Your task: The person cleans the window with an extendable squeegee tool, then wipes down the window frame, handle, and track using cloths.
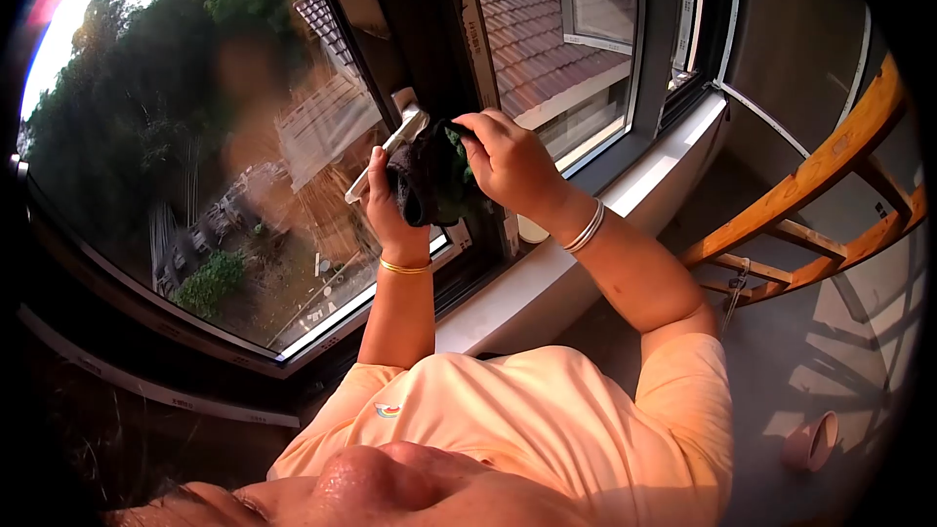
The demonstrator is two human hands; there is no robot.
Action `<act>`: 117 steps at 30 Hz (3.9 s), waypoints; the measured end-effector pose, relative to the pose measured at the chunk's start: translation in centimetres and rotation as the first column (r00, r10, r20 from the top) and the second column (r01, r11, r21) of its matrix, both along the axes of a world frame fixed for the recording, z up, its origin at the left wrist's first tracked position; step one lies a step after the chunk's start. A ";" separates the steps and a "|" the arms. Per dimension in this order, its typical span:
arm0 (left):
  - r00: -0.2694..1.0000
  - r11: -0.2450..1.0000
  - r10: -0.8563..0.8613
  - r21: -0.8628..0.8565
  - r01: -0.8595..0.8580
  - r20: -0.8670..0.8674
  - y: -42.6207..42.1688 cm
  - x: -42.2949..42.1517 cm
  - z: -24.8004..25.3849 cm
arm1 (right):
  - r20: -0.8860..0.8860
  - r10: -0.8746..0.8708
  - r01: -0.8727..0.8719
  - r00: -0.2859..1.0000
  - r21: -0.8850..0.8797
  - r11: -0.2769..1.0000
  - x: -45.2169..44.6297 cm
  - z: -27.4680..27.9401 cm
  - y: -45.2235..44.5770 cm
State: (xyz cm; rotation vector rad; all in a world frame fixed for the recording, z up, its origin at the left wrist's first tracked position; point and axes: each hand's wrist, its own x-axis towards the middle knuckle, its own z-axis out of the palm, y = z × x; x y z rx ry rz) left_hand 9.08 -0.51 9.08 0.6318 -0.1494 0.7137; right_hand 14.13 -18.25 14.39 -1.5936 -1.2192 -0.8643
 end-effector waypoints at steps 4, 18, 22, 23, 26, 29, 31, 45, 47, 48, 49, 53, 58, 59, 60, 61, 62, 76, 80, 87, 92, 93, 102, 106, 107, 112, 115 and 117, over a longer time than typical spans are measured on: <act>0.975 0.932 0.218 0.304 -0.196 -0.039 1.3 -1.7 3.8 | -0.101 0.099 -0.099 0.990 0.009 0.995 -0.5 -0.7 1.5; 0.928 0.889 0.353 0.352 -0.293 -0.120 4.4 0.9 4.3 | -0.297 0.275 -0.230 0.915 0.178 0.957 0.1 -3.6 4.9; 0.939 0.921 0.314 0.285 -0.266 -0.140 6.7 3.1 4.2 | -0.355 0.320 -0.276 0.878 0.172 0.946 -0.2 -3.9 6.0; 0.934 0.921 0.315 0.289 -0.259 -0.166 7.5 3.7 4.0 | -0.364 0.324 -0.276 0.873 0.179 0.944 -0.1 -4.0 6.4; 0.938 0.953 0.252 0.230 -0.197 -0.240 10.0 5.9 3.0 | -0.343 0.339 -0.292 0.876 0.182 0.939 1.3 -5.0 8.3; 0.894 0.951 0.279 0.228 -0.208 -0.351 11.6 6.7 3.2 | -0.434 0.310 -0.270 0.846 0.152 0.951 1.5 -5.0 10.2; 0.877 0.949 0.294 0.223 -0.222 -0.380 12.4 7.1 4.0 | -0.430 0.286 -0.254 0.857 0.131 0.958 1.3 -5.0 11.0; 0.776 0.807 -0.586 -0.080 0.585 -0.235 13.3 -6.3 -0.3 | -0.590 0.069 0.169 0.805 0.339 0.926 3.7 1.3 21.5; 0.805 0.835 -0.545 -0.059 0.547 -0.234 14.2 -6.2 -1.4 | -0.662 -0.114 0.362 0.741 0.250 0.898 6.2 2.5 23.5; 0.800 0.822 -0.561 -0.025 0.569 -0.214 14.6 -5.8 -1.6 | -0.720 -0.190 0.443 0.667 0.178 0.879 7.3 3.4 24.2; 0.805 0.828 -0.551 -0.027 0.560 -0.219 15.4 -5.2 -2.0 | -0.781 -0.108 0.424 0.615 0.212 0.881 9.3 3.6 25.5; 0.854 0.870 -0.486 -0.007 0.493 -0.184 14.9 -3.1 0.8 | -0.817 -0.106 0.507 0.567 0.245 0.826 10.5 8.7 26.9; 0.899 0.922 -0.336 0.099 0.375 -0.279 13.7 0.6 2.0 | -0.636 -0.086 0.197 0.767 0.106 0.975 14.6 10.7 29.1; 0.901 0.921 -0.348 0.088 0.380 -0.258 13.4 1.5 1.2 | -0.591 -0.211 0.311 0.778 0.072 0.948 14.4 9.9 30.1; 0.901 0.919 -0.361 0.075 0.388 -0.240 13.3 2.3 0.1 | -0.621 -0.056 0.167 0.781 0.122 0.978 14.5 8.7 30.0; 0.895 0.920 -0.354 0.074 0.386 -0.273 13.3 2.7 -0.8 | -0.637 -0.063 0.165 0.768 0.103 0.981 14.2 7.8 29.6; 0.884 0.916 -0.372 0.044 0.400 -0.281 13.0 3.2 -1.6 | -0.650 -0.071 0.163 0.756 0.082 0.983 14.0 7.1 29.3; 0.887 0.922 -0.263 0.172 0.347 -0.381 11.5 1.2 -2.3 | -0.131 -0.247 0.274 0.960 0.262 0.925 9.5 4.2 27.8; 0.920 0.933 -0.287 0.138 0.331 -0.266 12.4 1.1 0.7 | -0.322 -0.180 0.280 0.929 0.295 0.914 11.8 8.5 29.1; 0.918 0.931 -0.298 0.132 0.339 -0.262 12.2 0.3 2.5 | -0.348 -0.415 0.463 0.841 0.066 0.884 13.2 8.8 28.8; 0.924 0.929 -0.321 0.121 0.351 -0.209 11.7 1.0 1.7 | -0.280 -0.302 0.349 0.911 0.135 0.927 10.8 9.6 28.5; 0.928 0.933 -0.325 0.097 0.346 -0.185 11.6 0.8 2.4 | -0.196 -0.208 0.251 0.958 0.229 0.940 11.2 10.4 29.0; 0.911 0.932 -0.292 0.125 0.339 -0.292 13.1 1.4 -0.8 | -0.672 -0.213 0.402 0.710 0.138 0.905 16.6 5.3 29.0; 0.922 0.940 -0.301 0.087 0.330 -0.243 13.4 1.5 -2.5 | -0.860 -0.188 0.456 0.474 0.058 0.888 20.2 3.2 29.5; 0.915 0.931 -0.316 0.104 0.350 -0.251 13.4 1.6 -2.4 | -0.894 -0.181 0.481 0.410 0.043 0.876 19.7 3.8 29.2; 0.872 0.900 -0.406 0.045 0.433 -0.274 12.9 2.1 -1.0 | -0.732 -0.202 0.453 0.651 0.162 0.877 17.4 8.1 28.3; 0.862 0.890 -0.416 0.064 0.451 -0.289 12.6 2.9 -2.0 | -0.592 -0.078 0.154 0.802 0.078 0.985 19.9 7.2 29.5; 0.865 0.884 -0.426 0.082 0.461 -0.266 12.1 3.5 -2.6 | -0.684 0.113 0.020 0.721 0.184 0.983 21.5 5.9 29.5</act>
